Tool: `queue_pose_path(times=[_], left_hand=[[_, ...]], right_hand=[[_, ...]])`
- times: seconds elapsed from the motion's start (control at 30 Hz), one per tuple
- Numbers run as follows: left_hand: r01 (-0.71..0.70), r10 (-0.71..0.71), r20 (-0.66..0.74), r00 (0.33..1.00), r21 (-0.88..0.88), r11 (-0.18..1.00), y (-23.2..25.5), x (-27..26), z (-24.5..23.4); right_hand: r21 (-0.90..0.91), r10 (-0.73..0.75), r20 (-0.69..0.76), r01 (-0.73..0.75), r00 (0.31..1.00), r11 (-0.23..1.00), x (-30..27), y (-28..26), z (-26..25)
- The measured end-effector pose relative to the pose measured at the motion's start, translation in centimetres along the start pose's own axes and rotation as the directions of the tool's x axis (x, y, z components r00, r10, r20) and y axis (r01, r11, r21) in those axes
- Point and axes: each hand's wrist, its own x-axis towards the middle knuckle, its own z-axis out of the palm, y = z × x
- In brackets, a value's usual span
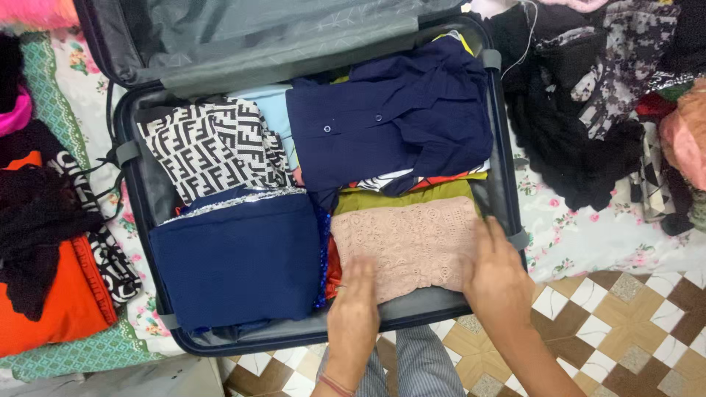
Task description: The person folds various clothing items, including a patterned top, a pink towel, a pink swimsuit, a yellow swimsuit, and black underwear, and places them into an open suitcase on a bed.
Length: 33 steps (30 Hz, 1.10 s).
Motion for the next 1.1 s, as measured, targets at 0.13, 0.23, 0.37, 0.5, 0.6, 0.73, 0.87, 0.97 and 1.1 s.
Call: queue_pose_path(times=[0.13,0.23,0.37,0.5,0.6,0.73,0.87,0.97,1.1], left_hand=[[-0.267,0.266,0.053,0.963,0.023,0.963,-0.5,4.2,0.3],[-0.244,0.209,0.277,0.938,0.1,0.965,-2.1,7.1,1.1],[-0.259,0.193,0.33,0.924,0.169,0.951,-3.9,8.3,4.4],[-0.246,0.165,0.35,0.922,0.201,0.948,-4.6,8.5,6.1],[-0.25,0.148,0.38,0.913,0.234,0.939,-4.6,8.6,6.3],[-0.229,0.11,0.406,0.907,0.258,0.939,-3.4,8.3,4.9],[-0.257,0.099,0.436,0.895,0.322,0.911,-1.3,7.1,1.7],[-0.41,0.37,0.187,0.91,0.269,0.872,-2.5,4.1,-2.6],[-0.081,0.101,-0.066,0.993,0.25,0.965,-7.1,2.9,-11.8]], right_hand=[[0.005,-0.47,0.123,0.473,0.874,0.881,2.1,-0.2,1.6],[-0.141,-0.486,0.401,0.577,0.777,0.805,4.5,0.3,3.6],[-0.263,-0.383,0.574,0.606,0.724,0.751,6.4,1.5,6.7],[-0.318,-0.306,0.667,0.63,0.68,0.708,7.7,2.1,8.7],[-0.321,-0.26,0.694,0.612,0.671,0.723,7.7,2.0,8.9],[-0.385,-0.222,0.667,0.583,0.712,0.715,6.7,0.4,7.5],[-0.485,-0.202,0.548,0.505,0.811,0.714,4.1,-2.3,5.5],[-0.369,-0.165,0.41,0.329,0.897,0.869,1.9,-4.9,4.8],[0.357,-0.374,-0.016,0.355,0.927,0.864,1.8,-11.1,4.6]])
